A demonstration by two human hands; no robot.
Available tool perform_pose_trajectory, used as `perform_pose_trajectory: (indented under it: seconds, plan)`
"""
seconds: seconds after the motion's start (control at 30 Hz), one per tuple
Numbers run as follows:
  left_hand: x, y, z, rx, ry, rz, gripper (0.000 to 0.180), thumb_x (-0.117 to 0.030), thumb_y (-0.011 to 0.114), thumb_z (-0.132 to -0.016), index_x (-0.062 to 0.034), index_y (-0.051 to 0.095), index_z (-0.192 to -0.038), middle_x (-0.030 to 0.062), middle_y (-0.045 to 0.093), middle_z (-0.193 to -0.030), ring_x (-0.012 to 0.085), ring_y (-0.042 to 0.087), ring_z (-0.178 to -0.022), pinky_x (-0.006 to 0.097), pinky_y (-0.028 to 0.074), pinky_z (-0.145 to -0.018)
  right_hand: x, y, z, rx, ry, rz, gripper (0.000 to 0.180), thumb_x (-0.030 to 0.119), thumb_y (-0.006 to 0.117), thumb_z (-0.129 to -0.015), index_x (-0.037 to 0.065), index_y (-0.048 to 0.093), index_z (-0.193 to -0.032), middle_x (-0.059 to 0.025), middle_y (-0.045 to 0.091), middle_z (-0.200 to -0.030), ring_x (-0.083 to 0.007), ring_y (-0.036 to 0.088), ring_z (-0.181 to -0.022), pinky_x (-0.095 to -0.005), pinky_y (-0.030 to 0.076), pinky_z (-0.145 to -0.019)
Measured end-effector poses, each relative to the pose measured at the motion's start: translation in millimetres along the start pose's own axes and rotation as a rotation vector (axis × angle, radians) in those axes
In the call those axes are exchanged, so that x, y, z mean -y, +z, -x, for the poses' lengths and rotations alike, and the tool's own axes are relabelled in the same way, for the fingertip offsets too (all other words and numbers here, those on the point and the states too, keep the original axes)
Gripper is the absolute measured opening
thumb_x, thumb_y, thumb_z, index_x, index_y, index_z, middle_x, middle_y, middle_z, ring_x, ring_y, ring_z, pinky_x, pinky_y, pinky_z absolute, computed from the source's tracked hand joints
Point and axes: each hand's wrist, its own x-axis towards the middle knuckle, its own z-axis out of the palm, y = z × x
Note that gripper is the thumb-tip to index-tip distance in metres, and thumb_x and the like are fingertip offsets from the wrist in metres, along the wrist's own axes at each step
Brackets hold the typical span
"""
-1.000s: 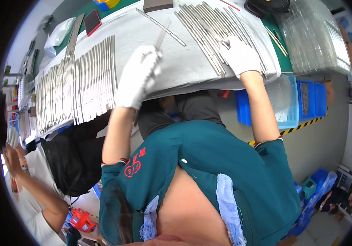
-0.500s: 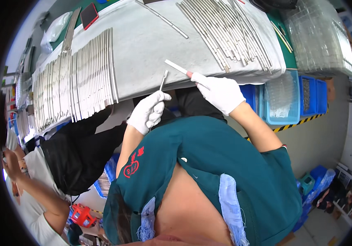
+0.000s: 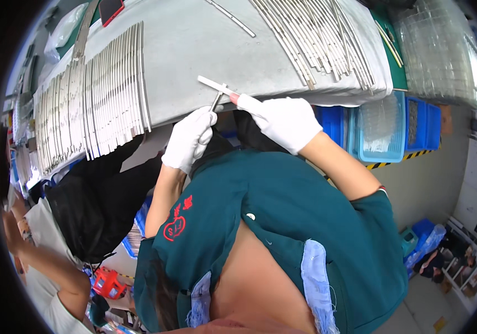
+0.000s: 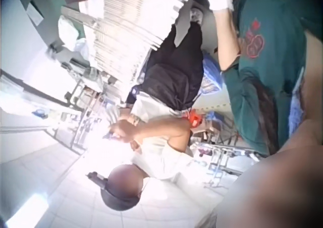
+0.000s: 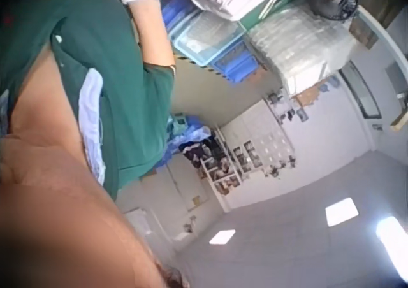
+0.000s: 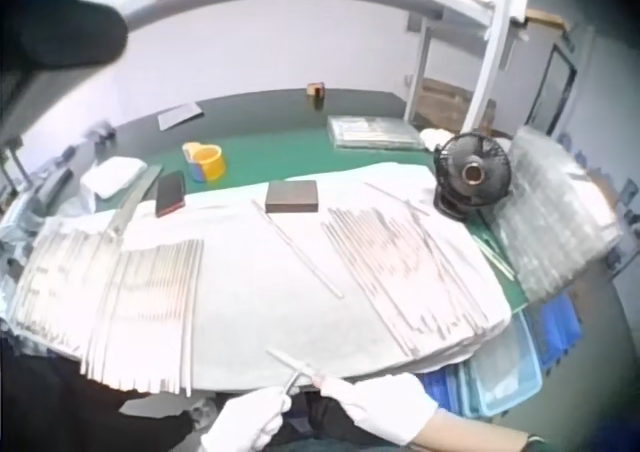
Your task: The recorder is using a small hand tool to scrape or clean individual metal rods at a manufacturing workbench.
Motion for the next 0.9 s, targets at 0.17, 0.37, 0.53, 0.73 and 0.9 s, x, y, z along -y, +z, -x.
perform_pose_trajectory:
  seconds: [0.17,0.37,0.53,0.73,0.9]
  plan:
    - [-1,2,2,-0.059,-0.069,0.096,0.026,-0.018,0.058,-0.088,0.0000,0.060,-0.107,-0.0065,0.042,-0.060,0.0004,0.032,-0.047,0.017,0.021,-0.039,-9,10,20,0.017,-0.011,-0.023,0.048,0.020,0.044,-0.089,0.039,0.041,-0.132,-0.0052,0.053,-0.052,-0.0219,0.053,-0.042,-0.0347,0.042,-0.039]
    - [-2,9,5,-0.083,0.001,-0.010,0.031,-0.017,0.060,-0.087,0.0019,0.058,-0.111,-0.0063,0.046,-0.062,0.0009,0.034,-0.048,0.017,0.023,-0.040,1,1,-3,-0.060,0.035,-0.130,0.041,0.022,0.050,-0.088,0.036,0.049,-0.127,-0.0056,0.053,-0.053,-0.0224,0.052,-0.042,-0.0334,0.041,-0.040]
    - [3,9,2,-0.107,0.013,0.037,0.030,-0.017,0.060,-0.086,0.0021,0.059,-0.109,-0.0059,0.048,-0.064,0.0015,0.035,-0.049,0.018,0.024,-0.041,-6,0,22,-0.076,-0.014,-0.127,0.039,0.023,0.049,-0.088,0.035,0.052,-0.125,-0.0046,0.056,-0.057,-0.0226,0.052,-0.042,-0.0335,0.041,-0.039]
    - [2,6,3,-0.073,0.002,-0.017,0.030,-0.018,0.059,-0.087,0.0012,0.059,-0.110,-0.0051,0.051,-0.067,0.0016,0.038,-0.051,0.018,0.026,-0.042,-2,3,8,0.018,0.073,-0.161,0.042,0.023,0.048,-0.089,0.034,0.047,-0.129,-0.0076,0.057,-0.057,-0.0245,0.053,-0.043,-0.0342,0.044,-0.042]
    - [5,6,2,-0.067,0.025,-0.044,0.030,-0.018,0.060,-0.087,0.0008,0.059,-0.110,-0.0048,0.053,-0.071,0.0014,0.039,-0.052,0.017,0.026,-0.041,-13,14,19,-0.118,0.066,-0.330,0.036,0.023,0.052,-0.087,0.030,0.054,-0.123,-0.0086,0.062,-0.069,-0.0270,0.055,-0.046,-0.0352,0.045,-0.043]
